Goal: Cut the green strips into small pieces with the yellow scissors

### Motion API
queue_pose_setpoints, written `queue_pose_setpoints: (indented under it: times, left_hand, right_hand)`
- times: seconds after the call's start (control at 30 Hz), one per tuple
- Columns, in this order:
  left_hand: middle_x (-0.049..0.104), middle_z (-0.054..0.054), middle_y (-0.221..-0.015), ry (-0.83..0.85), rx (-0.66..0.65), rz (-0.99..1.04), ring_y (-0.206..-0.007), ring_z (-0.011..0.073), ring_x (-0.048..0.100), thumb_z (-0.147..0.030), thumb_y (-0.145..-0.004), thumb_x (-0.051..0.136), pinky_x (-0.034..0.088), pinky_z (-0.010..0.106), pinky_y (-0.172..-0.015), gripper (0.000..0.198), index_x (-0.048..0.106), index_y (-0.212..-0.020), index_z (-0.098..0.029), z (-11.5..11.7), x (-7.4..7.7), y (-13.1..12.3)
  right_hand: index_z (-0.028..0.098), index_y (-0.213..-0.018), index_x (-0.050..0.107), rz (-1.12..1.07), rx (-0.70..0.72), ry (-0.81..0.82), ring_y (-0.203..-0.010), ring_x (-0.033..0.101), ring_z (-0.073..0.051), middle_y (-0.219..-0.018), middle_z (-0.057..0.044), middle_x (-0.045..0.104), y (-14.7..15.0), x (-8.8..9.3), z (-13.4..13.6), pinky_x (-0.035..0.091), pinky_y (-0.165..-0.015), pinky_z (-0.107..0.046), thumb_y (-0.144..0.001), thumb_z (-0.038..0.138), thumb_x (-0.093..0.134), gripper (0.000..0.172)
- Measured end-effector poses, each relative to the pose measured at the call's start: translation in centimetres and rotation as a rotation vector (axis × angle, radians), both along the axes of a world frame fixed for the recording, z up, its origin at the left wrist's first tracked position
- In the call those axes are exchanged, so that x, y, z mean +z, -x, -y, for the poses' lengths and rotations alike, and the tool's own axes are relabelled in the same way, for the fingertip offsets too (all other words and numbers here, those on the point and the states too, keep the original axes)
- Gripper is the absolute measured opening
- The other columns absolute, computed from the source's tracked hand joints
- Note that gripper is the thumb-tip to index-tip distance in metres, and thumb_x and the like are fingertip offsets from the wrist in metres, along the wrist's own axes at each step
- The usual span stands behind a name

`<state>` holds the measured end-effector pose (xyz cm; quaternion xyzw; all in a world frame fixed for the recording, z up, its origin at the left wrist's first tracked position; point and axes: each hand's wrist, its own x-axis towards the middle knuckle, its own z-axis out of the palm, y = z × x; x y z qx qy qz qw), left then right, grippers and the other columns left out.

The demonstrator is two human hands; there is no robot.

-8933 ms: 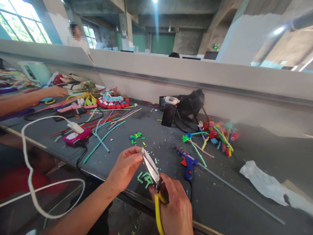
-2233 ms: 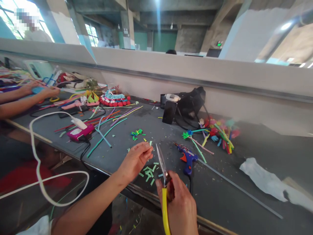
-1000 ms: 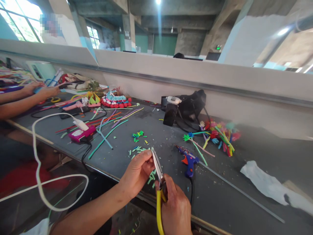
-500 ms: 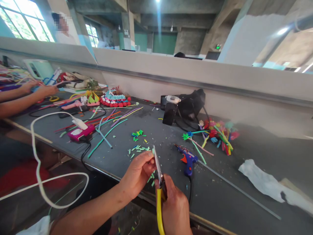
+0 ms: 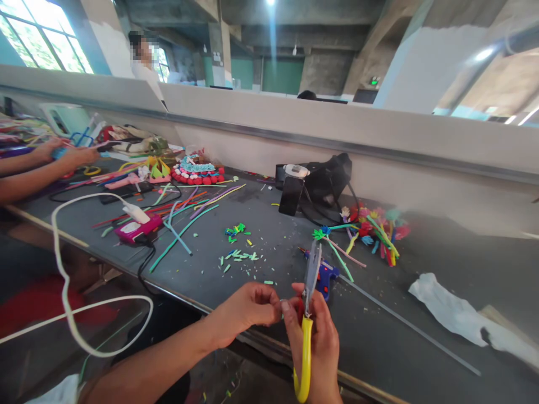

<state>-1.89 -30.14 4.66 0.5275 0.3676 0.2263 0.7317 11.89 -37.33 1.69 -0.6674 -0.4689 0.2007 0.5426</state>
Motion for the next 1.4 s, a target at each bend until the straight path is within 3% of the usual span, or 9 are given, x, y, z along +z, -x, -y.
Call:
queue_pose_setpoints:
  times: [0.13, 0.27, 0.5, 0.6, 0.73, 0.9, 0.97, 1.13, 1.4]
  left_hand:
    - [0.04, -0.006, -0.054, -0.111, 0.0, -0.063, -0.054, 0.0101, 0.03, -0.032, -0.066, 0.064, 0.02, 0.027, -0.054, 0.017, 0.055, -0.061, -0.019, 0.2, -1.1, 0.0]
    - [0.043, -0.005, -0.055, -0.332, 0.0, -0.155, -0.054, 0.0109, 0.034, -0.032, -0.075, 0.061, 0.024, 0.026, -0.052, 0.018, 0.058, -0.064, -0.019, 0.3, -0.9, 0.2]
    - [0.062, 0.004, -0.071, -1.205, 0.024, -0.264, -0.07, 0.019, 0.054, -0.015, -0.081, 0.059, 0.032, 0.033, -0.072, 0.009, 0.063, -0.075, -0.021, 1.0, 0.0, 0.4]
    - [0.062, 0.006, -0.072, -1.301, 0.018, -0.276, -0.069, 0.0201, 0.052, -0.015, -0.08, 0.06, 0.031, 0.034, -0.072, 0.009, 0.064, -0.075, -0.021, 1.2, -0.4, 0.3]
    - [0.058, 0.003, -0.065, -1.02, 0.141, -0.142, -0.065, 0.0183, 0.049, -0.012, -0.073, 0.064, 0.03, 0.033, -0.071, 0.012, 0.064, -0.066, -0.022, 1.0, -0.3, 0.3]
    - [0.051, -0.002, -0.056, -0.21, 0.31, 0.186, -0.056, 0.0125, 0.041, -0.023, -0.071, 0.068, 0.029, 0.027, -0.059, 0.01, 0.065, -0.063, -0.018, -0.8, 0.8, 0.8]
    - [0.048, -0.003, -0.054, -0.025, 0.368, 0.366, -0.055, 0.0108, 0.04, -0.024, -0.07, 0.069, 0.031, 0.026, -0.06, 0.011, 0.064, -0.063, -0.017, -1.6, 0.9, 1.0]
    - [0.056, -0.001, -0.065, 0.118, 0.437, 0.57, -0.063, 0.0109, 0.048, -0.022, -0.07, 0.073, 0.038, 0.026, -0.067, 0.008, 0.068, -0.071, -0.015, -2.1, 0.2, 1.1]
    - [0.058, 0.0, -0.065, 0.054, 0.495, 0.537, -0.066, 0.0129, 0.051, -0.022, -0.069, 0.072, 0.039, 0.027, -0.069, 0.009, 0.065, -0.068, -0.016, -1.5, 1.1, 0.9]
  right_hand:
    - [0.019, -0.108, 0.065, 0.079, -0.007, -0.009, -0.048, 0.057, -0.011, -0.082, -0.002, 0.069, -0.1, -0.2, -0.3, 0.048, -0.045, -0.021, -0.083, 0.049, 0.064, 0.039]
    - [0.018, -0.103, 0.065, 0.118, -0.006, -0.016, -0.044, 0.055, -0.011, -0.077, -0.002, 0.068, 0.0, 0.0, -0.6, 0.047, -0.044, -0.023, -0.083, 0.051, 0.062, 0.039]
    - [0.017, -0.102, 0.065, 0.024, -0.018, 0.07, -0.038, 0.051, -0.011, -0.064, 0.001, 0.064, -0.4, 0.6, -0.6, 0.043, -0.037, -0.023, -0.08, 0.055, 0.063, 0.044]
    - [0.017, -0.103, 0.064, -0.027, 0.013, 0.084, -0.038, 0.052, -0.011, -0.062, 0.001, 0.065, -0.4, 0.6, -0.6, 0.04, -0.035, -0.022, -0.082, 0.055, 0.063, 0.043]
    - [0.017, -0.107, 0.066, 0.064, 0.003, 0.014, -0.047, 0.06, -0.014, -0.067, -0.001, 0.068, -0.1, 0.4, -0.5, 0.045, -0.042, -0.022, -0.087, 0.052, 0.06, 0.041]
    - [0.017, -0.102, 0.067, 0.278, 0.019, -0.043, -0.056, 0.065, -0.015, -0.076, -0.003, 0.071, 0.0, -0.2, -0.5, 0.052, -0.054, -0.021, -0.089, 0.053, 0.057, 0.04]
    - [0.017, -0.101, 0.066, 0.36, 0.076, -0.068, -0.057, 0.065, -0.013, -0.075, -0.002, 0.07, 0.2, -0.6, -0.4, 0.052, -0.055, -0.019, -0.089, 0.052, 0.058, 0.038]
    - [0.018, -0.106, 0.066, 0.469, 0.143, -0.02, -0.06, 0.066, -0.014, -0.075, -0.001, 0.069, 1.0, -1.2, 0.1, 0.052, -0.058, -0.019, -0.092, 0.054, 0.053, 0.04]
    - [0.018, -0.108, 0.068, 0.542, 0.13, -0.004, -0.058, 0.067, -0.015, -0.076, -0.004, 0.07, 1.4, -0.9, 0.3, 0.053, -0.058, -0.021, -0.095, 0.059, 0.045, 0.049]
